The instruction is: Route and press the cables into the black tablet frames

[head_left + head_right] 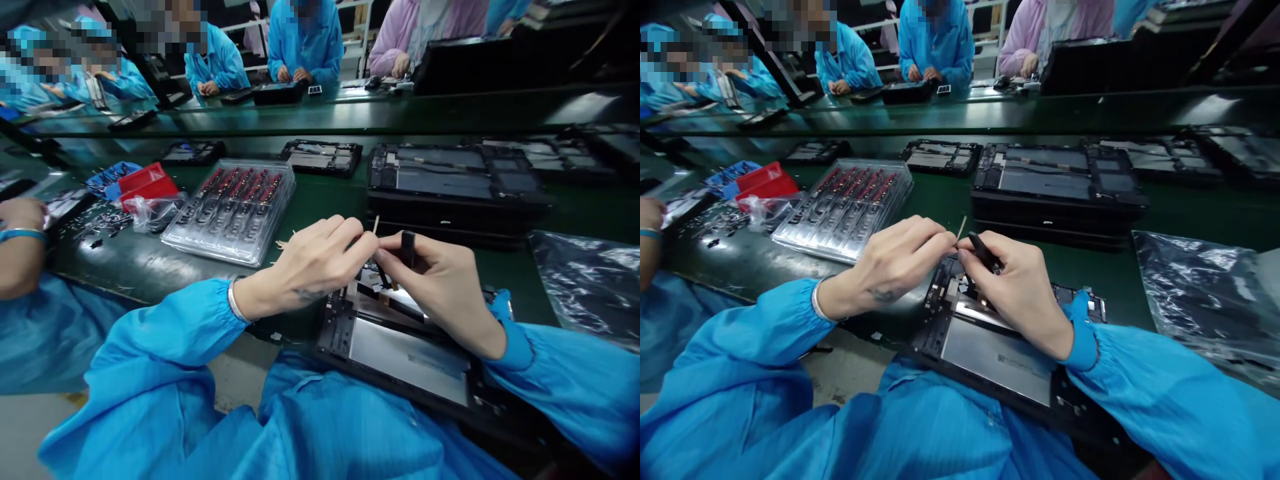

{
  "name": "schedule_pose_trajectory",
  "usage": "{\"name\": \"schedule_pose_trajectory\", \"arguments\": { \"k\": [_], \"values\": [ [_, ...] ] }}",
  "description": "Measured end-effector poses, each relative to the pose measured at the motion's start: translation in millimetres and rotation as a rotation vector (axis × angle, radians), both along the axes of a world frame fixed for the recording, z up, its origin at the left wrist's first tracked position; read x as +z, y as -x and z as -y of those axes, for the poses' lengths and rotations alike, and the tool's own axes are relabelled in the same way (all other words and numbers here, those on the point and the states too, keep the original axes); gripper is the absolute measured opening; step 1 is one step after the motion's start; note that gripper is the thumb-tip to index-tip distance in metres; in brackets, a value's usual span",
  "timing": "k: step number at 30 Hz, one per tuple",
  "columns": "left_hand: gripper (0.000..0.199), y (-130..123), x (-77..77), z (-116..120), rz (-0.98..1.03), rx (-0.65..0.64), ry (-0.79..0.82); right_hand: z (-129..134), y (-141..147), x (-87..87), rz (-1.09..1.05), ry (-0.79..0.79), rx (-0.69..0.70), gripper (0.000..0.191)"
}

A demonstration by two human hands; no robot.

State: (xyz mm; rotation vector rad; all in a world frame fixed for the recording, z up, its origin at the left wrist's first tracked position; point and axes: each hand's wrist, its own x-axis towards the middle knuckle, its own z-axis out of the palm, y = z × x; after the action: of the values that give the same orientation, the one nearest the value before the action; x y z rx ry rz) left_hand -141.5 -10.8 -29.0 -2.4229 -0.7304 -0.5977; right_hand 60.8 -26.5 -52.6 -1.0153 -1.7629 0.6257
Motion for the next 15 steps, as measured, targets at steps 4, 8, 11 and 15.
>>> {"name": "schedule_pose_trajectory", "arguments": {
  "k": [4, 8, 11, 15],
  "values": [
    [0.024, -2.6, -0.6, 10.7, -0.032, 0.023, -0.033, 1.3, -0.2, -2.8, 0.091, -0.068, -0.012, 0.015],
    [0.027, 8.2, 0.9, -0.4, -0.023, 0.113, -0.048, 1.3, -1.7, -3.0, 0.095, -0.052, -0.016, 0.008],
    [0.025, 32.6, 0.0, -21.9, -0.066, 0.374, 0.126, -0.2, -3.9, 0.0, 0.067, 0.012, -0.058, 0.011],
    [0.025, 67.6, -9.3, -40.5, -0.246, 0.568, 0.436, -0.9, -6.0, 2.6, 0.064, 0.129, -0.091, 0.024]
  ]
}}
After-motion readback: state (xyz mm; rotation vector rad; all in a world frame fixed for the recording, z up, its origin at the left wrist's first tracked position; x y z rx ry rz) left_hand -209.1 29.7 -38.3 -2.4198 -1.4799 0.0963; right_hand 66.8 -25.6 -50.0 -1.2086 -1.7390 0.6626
